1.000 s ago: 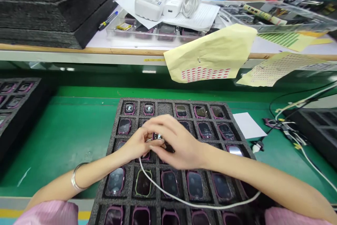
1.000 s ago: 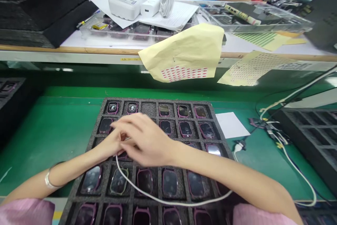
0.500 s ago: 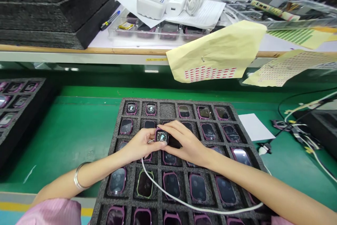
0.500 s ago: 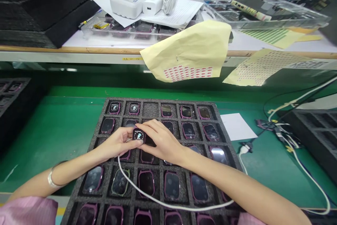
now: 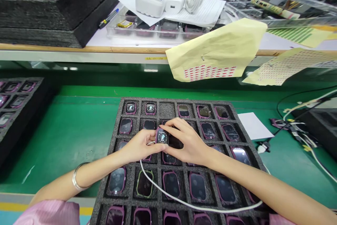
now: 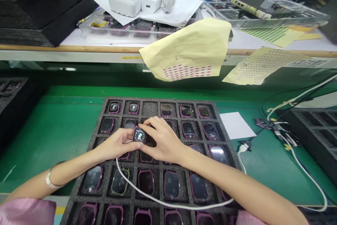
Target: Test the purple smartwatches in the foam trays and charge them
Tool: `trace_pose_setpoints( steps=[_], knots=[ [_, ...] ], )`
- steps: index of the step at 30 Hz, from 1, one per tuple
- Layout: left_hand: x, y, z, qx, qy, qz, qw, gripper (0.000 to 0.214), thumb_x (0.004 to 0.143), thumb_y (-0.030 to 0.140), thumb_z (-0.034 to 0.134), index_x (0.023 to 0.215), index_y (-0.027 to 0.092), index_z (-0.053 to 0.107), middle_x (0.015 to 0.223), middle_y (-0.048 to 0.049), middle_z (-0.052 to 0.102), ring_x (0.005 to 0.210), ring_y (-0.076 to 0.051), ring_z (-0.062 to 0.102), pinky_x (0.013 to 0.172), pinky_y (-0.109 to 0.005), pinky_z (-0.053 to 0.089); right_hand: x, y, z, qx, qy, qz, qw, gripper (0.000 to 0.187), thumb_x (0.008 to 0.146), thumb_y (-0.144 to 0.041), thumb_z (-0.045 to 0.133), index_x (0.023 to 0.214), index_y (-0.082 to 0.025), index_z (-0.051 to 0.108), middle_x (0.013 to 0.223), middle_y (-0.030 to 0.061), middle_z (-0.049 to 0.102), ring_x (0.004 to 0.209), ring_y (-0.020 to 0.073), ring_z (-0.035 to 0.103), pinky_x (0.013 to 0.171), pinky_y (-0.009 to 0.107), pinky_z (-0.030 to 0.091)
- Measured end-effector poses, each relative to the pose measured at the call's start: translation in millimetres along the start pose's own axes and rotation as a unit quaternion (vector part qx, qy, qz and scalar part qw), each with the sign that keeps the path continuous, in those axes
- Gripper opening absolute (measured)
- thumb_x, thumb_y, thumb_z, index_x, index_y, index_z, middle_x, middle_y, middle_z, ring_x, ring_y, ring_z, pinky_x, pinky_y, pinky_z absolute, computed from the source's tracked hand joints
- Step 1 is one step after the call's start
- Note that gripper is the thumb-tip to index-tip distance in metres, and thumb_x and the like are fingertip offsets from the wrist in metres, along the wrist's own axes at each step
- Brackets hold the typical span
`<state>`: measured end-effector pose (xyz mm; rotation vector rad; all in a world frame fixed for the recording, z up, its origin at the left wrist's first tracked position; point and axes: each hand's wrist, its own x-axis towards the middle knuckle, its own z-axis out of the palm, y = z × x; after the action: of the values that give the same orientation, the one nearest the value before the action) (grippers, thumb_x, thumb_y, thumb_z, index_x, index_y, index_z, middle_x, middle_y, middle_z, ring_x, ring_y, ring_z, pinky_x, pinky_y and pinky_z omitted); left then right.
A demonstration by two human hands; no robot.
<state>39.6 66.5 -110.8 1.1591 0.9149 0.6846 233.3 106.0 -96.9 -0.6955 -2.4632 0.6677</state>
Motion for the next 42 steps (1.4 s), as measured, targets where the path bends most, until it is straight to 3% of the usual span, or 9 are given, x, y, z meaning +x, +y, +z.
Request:
trace_pose_setpoints(
  steps=[14, 19, 21, 25, 29, 31, 35, 39, 42],
  knots=[
    [-2.7, 6.1, 2.0, -0.02, 0.007, 0.004, 1.0, 0.027, 0.077, 0.039, 0.066, 0.079, 0.013, 0.058, 0.073, 0.0004, 0.053, 0.069, -0.013, 0.046, 0.066, -0.025, 0.038, 1.4, -6.2, 4.4, -0.022, 0.029, -0.024, 0.999, 0.037, 0.084, -0.024, 0.057, 0.118, -0.011, 0.055, 0.098, 0.0141, 0.056, 0.088, 0.027, 0.052, 0.075, 0.043, 0.045],
    [-3.7, 5.4, 5.6, 0.021, -0.006, -0.024, 0.999, 0.037, 0.076, 0.042, 0.068, 0.095, 0.014, 0.055, 0.081, -0.0001, 0.054, 0.057, -0.008, 0.039, 0.051, -0.021, 0.03, 12.8, 6.6, -12.5, 0.099, 0.017, -0.008, 0.995, 0.037, 0.078, -0.027, 0.069, 0.112, -0.016, 0.06, 0.099, 0.0094, 0.055, 0.091, 0.0243, 0.054, 0.081, 0.04, 0.046],
    [-3.9, 6.2, 7.0, 0.035, -0.004, -0.031, 0.999, 0.036, 0.079, 0.047, 0.062, 0.09, 0.014, 0.054, 0.076, 0.0013, 0.051, 0.051, -0.006, 0.034, 0.046, -0.021, 0.024, 21.6, 17.0, -20.5, 0.138, 0.03, 0.004, 0.99, 0.032, 0.079, -0.026, 0.069, 0.109, -0.017, 0.061, 0.096, 0.0075, 0.056, 0.09, 0.0221, 0.056, 0.082, 0.037, 0.047],
    [-3.9, 10.1, 9.0, 0.017, 0.01, -0.016, 1.0, 0.038, 0.089, 0.052, 0.042, 0.081, 0.016, 0.047, 0.061, 0.0047, 0.046, 0.044, -0.005, 0.027, 0.041, -0.021, 0.02, 36.9, 43.6, -26.4, 0.025, 0.018, 0.027, 0.999, 0.029, 0.081, -0.028, 0.069, 0.106, -0.015, 0.061, 0.096, 0.0078, 0.058, 0.091, 0.0231, 0.057, 0.085, 0.038, 0.047],
    [-4.6, 14.9, 8.4, -0.028, 0.001, -0.022, 0.999, 0.037, 0.09, 0.051, 0.041, 0.105, 0.017, 0.042, 0.062, 0.0043, 0.055, 0.037, -0.005, 0.024, 0.037, -0.02, 0.014, 39.8, 56.4, -33.0, -0.062, -0.015, 0.036, 0.997, 0.05, 0.08, -0.033, 0.072, 0.123, -0.014, 0.055, 0.108, 0.0132, 0.057, 0.101, 0.0313, 0.053, 0.087, 0.048, 0.044],
    [-5.3, 16.5, 6.8, -0.022, 0.007, -0.033, 0.999, 0.037, 0.089, 0.051, 0.043, 0.099, 0.015, 0.047, 0.061, 0.0029, 0.056, 0.036, -0.004, 0.027, 0.036, -0.019, 0.016, 36.8, 55.4, -44.3, -0.107, -0.028, 0.037, 0.993, 0.052, 0.084, -0.03, 0.067, 0.13, -0.016, 0.048, 0.116, 0.0141, 0.055, 0.107, 0.0319, 0.05, 0.089, 0.049, 0.043],
    [-4.2, 21.6, 6.7, -0.003, 0.022, -0.058, 0.998, 0.038, 0.086, 0.051, 0.05, 0.075, 0.014, 0.05, 0.05, 0.0035, 0.051, 0.036, -0.005, 0.039, 0.038, -0.018, 0.027, 29.6, 53.4, -69.4, -0.215, -0.114, 0.065, 0.968, 0.032, 0.083, -0.02, 0.067, 0.114, -0.014, 0.061, 0.105, 0.0123, 0.061, 0.099, 0.0303, 0.057, 0.083, 0.043, 0.047],
    [7.1, 30.7, 17.4, -0.041, 0.014, -0.044, 0.998, 0.03, 0.082, 0.042, 0.06, 0.084, 0.013, 0.053, 0.063, 0.0001, 0.059, 0.045, -0.007, 0.049, 0.046, -0.02, 0.04, 29.1, 58.7, -72.7, -0.225, -0.141, 0.074, 0.961, 0.026, 0.075, -0.018, 0.074, 0.1, -0.012, 0.067, 0.093, 0.0128, 0.063, 0.085, 0.0302, 0.061, 0.071, 0.038, 0.05],
    [20.4, 31.4, 27.3, -0.095, -0.002, -0.027, 0.995, 0.031, 0.072, 0.03, 0.073, 0.091, 0.011, 0.058, 0.081, -0.0052, 0.064, 0.068, -0.014, 0.061, 0.064, -0.026, 0.05, 30.1, 60.2, -72.1, -0.221, -0.12, 0.078, 0.965, 0.023, 0.072, -0.018, 0.076, 0.093, -0.012, 0.069, 0.088, 0.0116, 0.064, 0.08, 0.0294, 0.062, 0.068, 0.036, 0.05]
  ],
)
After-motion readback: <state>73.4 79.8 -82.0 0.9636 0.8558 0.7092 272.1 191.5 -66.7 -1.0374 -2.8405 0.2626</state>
